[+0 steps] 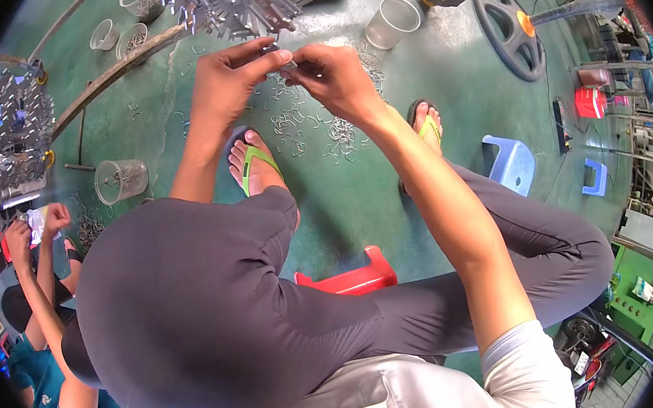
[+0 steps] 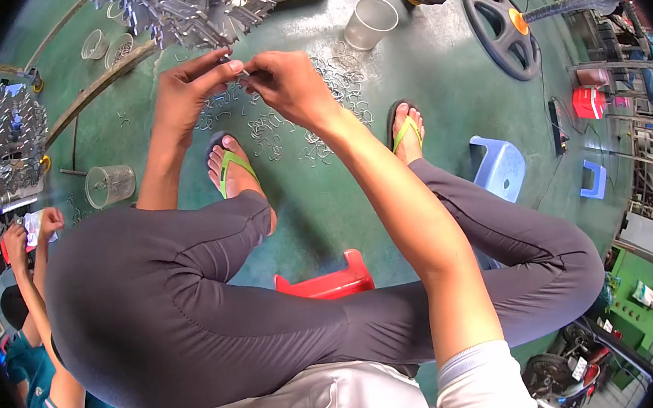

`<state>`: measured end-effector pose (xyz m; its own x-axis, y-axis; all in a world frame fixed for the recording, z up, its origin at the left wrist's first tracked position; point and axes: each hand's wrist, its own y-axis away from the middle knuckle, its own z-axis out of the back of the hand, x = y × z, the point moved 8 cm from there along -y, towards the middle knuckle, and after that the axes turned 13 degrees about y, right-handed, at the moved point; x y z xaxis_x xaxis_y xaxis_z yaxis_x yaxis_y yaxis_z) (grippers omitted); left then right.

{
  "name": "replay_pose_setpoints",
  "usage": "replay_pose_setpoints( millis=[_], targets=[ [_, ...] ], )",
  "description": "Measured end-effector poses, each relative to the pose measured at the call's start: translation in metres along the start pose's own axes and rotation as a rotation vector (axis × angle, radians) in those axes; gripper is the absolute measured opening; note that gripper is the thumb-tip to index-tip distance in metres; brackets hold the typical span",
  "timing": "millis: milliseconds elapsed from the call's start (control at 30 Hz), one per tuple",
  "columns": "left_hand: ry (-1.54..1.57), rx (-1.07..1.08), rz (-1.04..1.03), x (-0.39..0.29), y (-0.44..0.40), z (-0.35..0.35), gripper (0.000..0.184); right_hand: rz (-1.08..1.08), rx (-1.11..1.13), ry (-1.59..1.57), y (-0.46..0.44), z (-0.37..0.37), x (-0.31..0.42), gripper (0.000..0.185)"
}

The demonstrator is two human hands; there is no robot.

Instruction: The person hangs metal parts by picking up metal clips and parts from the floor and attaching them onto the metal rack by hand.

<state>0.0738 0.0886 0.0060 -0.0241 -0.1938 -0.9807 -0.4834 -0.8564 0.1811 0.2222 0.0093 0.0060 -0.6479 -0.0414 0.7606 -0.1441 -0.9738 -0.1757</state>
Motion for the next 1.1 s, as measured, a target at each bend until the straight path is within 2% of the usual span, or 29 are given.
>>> replay_pose_setpoints(
  millis=[67, 167, 267, 300, 333, 400, 467, 533, 600, 800, 900, 1000, 1033, 1100],
  targets=[
    [0.008, 0.004, 0.040, 0.004, 0.001, 0.004, 0.049, -0.113, 0.010, -0.248, 0.002, -0.012, -0.018, 0.016],
    [0.023, 0.018, 0.048, 0.006, 0.000, 0.007, 0.049, -0.390, -0.088, -0.603, 0.009, -0.023, -0.044, 0.019],
    [0.076, 0.022, 0.047, 0.005, 0.002, 0.008, 0.049, -0.537, 0.016, -0.523, 0.025, -0.056, -0.070, 0.023],
    [0.090, 0.019, 0.056, 0.007, 0.002, 0.008, 0.050, -0.491, 0.141, -0.455, 0.032, -0.073, -0.071, 0.026],
    [0.105, 0.016, 0.067, 0.008, 0.002, 0.008, 0.050, -0.478, 0.155, -0.501, 0.040, -0.085, -0.073, 0.031],
    [0.085, 0.022, 0.064, 0.007, 0.005, 0.007, 0.051, -0.269, 0.061, 0.164, 0.049, -0.065, -0.080, 0.026],
    [0.069, 0.017, 0.062, 0.002, 0.008, 0.010, 0.052, -0.352, 0.269, 0.488, 0.075, -0.070, -0.145, 0.018],
    [0.063, 0.015, 0.070, 0.001, 0.012, 0.011, 0.053, -0.432, 0.409, 0.705, 0.107, -0.052, -0.180, 0.012],
    [0.082, 0.013, 0.069, 0.005, 0.009, 0.013, 0.054, -0.294, 0.580, 0.740, 0.136, -0.053, -0.215, 0.011],
    [0.084, 0.051, 0.100, 0.004, 0.005, 0.004, 0.055, 0.004, 0.574, 0.827, 0.160, -0.064, -0.217, 0.011],
    [0.132, 0.084, 0.113, 0.006, 0.004, 0.002, 0.056, 0.051, 0.555, 0.878, 0.161, -0.067, -0.220, 0.014],
    [0.203, 0.116, 0.118, 0.010, 0.004, 0.003, 0.057, -0.142, 0.115, 0.580, 0.122, -0.030, -0.165, 0.017],
    [0.228, 0.130, 0.125, 0.011, 0.005, 0.001, 0.058, -0.123, -0.042, 0.450, 0.105, -0.026, -0.155, 0.019],
    [0.260, 0.140, 0.123, 0.009, 0.007, -0.001, 0.058, -0.163, -0.136, 0.252, 0.065, -0.010, -0.106, 0.018]
  ],
)
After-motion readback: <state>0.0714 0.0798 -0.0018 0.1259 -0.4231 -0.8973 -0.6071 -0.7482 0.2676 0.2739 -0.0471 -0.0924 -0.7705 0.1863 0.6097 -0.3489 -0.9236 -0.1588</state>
